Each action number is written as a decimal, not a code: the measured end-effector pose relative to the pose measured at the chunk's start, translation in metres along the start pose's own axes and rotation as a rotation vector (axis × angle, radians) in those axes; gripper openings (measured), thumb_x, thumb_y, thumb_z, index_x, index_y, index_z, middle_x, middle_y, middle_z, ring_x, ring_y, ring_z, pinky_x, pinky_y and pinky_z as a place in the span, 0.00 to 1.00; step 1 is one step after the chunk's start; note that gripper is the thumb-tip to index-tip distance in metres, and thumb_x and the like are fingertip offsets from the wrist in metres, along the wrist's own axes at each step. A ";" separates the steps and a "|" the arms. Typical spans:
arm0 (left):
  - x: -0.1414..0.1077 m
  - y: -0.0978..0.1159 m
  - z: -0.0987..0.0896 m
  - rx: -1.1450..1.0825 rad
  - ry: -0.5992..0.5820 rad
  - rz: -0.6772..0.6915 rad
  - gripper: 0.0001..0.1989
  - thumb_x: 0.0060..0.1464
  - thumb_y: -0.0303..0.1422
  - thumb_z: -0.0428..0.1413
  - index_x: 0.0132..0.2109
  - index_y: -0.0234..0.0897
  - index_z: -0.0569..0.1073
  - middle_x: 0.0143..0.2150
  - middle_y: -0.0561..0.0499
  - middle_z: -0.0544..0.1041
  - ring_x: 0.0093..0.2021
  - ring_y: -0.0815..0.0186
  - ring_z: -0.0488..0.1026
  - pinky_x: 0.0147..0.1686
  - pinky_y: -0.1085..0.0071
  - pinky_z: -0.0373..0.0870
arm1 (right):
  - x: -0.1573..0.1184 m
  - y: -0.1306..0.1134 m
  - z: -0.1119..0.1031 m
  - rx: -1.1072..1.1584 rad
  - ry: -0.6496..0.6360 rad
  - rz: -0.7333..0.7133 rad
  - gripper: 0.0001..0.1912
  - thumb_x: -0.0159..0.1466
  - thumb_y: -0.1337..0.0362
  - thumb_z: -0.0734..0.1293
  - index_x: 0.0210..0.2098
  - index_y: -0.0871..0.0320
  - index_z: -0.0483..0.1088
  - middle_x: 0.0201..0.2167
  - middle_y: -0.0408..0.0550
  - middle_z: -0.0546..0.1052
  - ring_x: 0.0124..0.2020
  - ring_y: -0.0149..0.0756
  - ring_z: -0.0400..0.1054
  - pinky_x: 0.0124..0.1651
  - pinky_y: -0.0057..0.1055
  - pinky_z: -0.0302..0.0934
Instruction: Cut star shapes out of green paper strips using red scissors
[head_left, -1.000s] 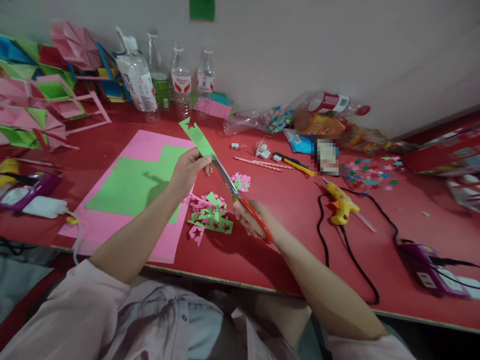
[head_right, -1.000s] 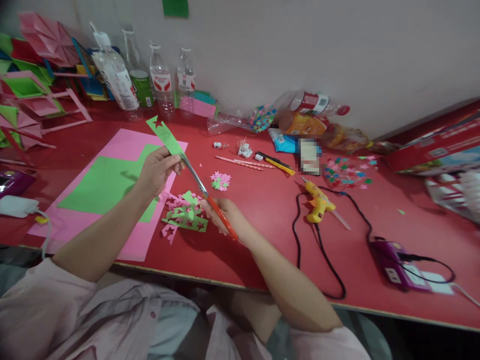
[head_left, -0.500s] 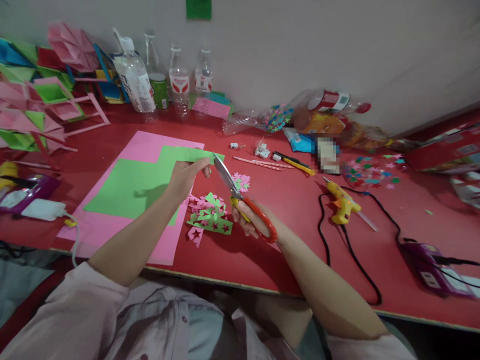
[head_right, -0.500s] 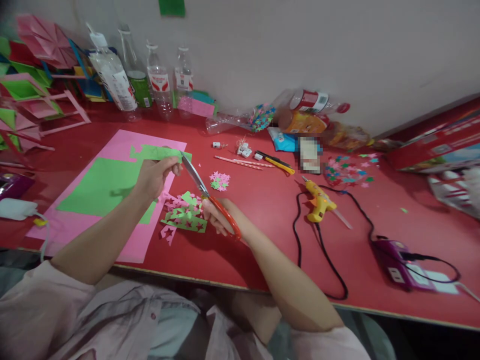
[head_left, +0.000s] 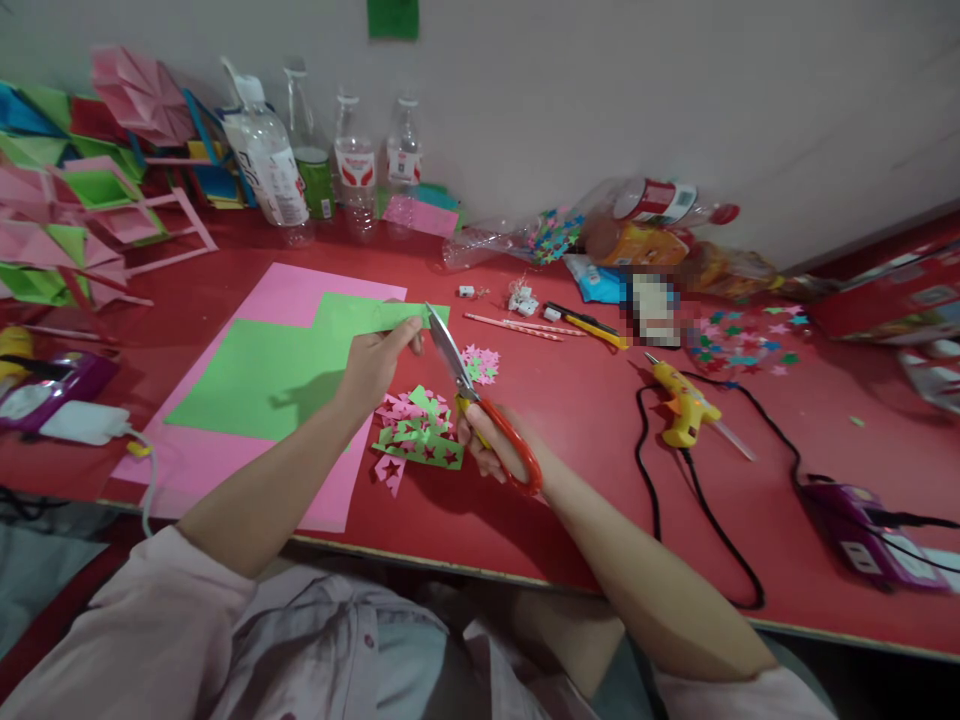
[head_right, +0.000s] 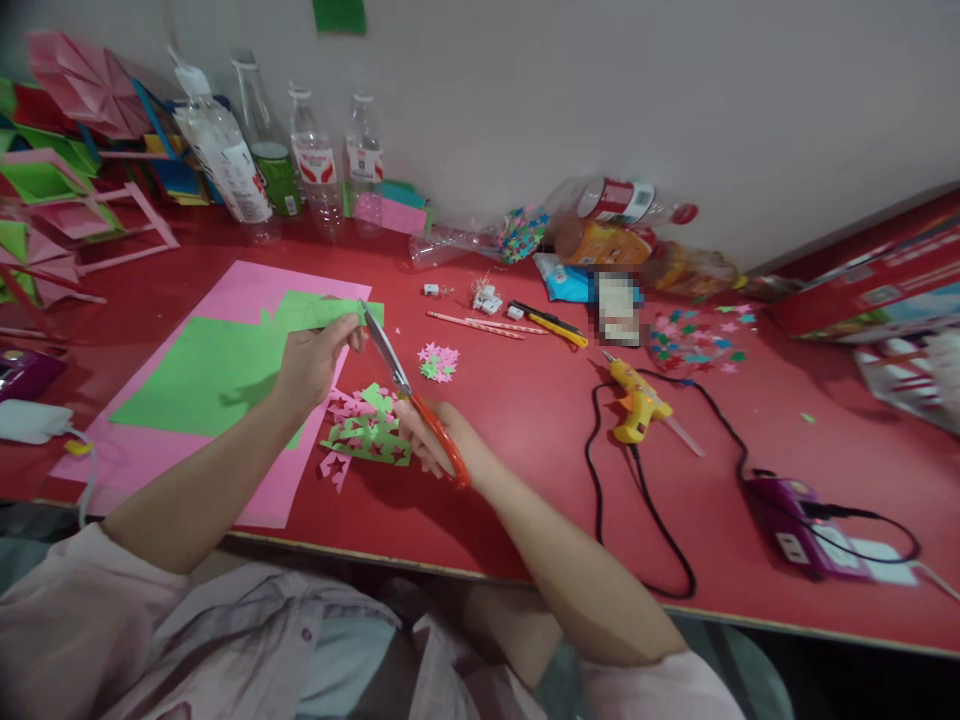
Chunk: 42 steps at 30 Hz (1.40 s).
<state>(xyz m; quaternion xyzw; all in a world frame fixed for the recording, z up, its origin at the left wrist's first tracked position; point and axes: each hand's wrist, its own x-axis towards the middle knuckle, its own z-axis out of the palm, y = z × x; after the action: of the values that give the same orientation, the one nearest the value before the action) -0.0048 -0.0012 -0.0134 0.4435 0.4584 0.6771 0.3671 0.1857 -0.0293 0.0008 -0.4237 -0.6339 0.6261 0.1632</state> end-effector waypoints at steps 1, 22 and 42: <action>0.000 -0.001 0.000 -0.005 0.001 -0.010 0.17 0.52 0.37 0.55 0.18 0.38 0.68 0.21 0.53 0.68 0.31 0.68 0.71 0.44 0.67 0.68 | 0.000 0.001 0.001 0.003 0.010 0.004 0.28 0.60 0.38 0.57 0.24 0.57 0.60 0.08 0.32 0.55 0.07 0.23 0.50 0.14 0.24 0.54; -0.005 0.000 0.003 -0.022 -0.013 -0.089 0.16 0.53 0.37 0.54 0.19 0.38 0.67 0.22 0.54 0.70 0.31 0.69 0.71 0.43 0.68 0.67 | 0.000 0.001 0.007 -0.028 0.060 -0.027 0.29 0.59 0.35 0.55 0.24 0.55 0.58 0.08 0.32 0.55 0.07 0.23 0.50 0.15 0.25 0.52; 0.005 0.012 -0.004 -0.062 -0.056 -0.059 0.17 0.50 0.32 0.54 0.15 0.37 0.68 0.16 0.54 0.68 0.25 0.71 0.69 0.35 0.71 0.68 | -0.003 -0.013 -0.001 -0.057 0.081 0.072 0.26 0.58 0.38 0.60 0.23 0.56 0.59 0.10 0.34 0.57 0.07 0.22 0.50 0.12 0.24 0.50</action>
<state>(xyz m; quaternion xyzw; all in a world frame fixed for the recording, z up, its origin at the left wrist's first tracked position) -0.0110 -0.0013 -0.0016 0.4370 0.4396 0.6672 0.4131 0.1840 -0.0293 0.0143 -0.4756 -0.6289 0.5954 0.1540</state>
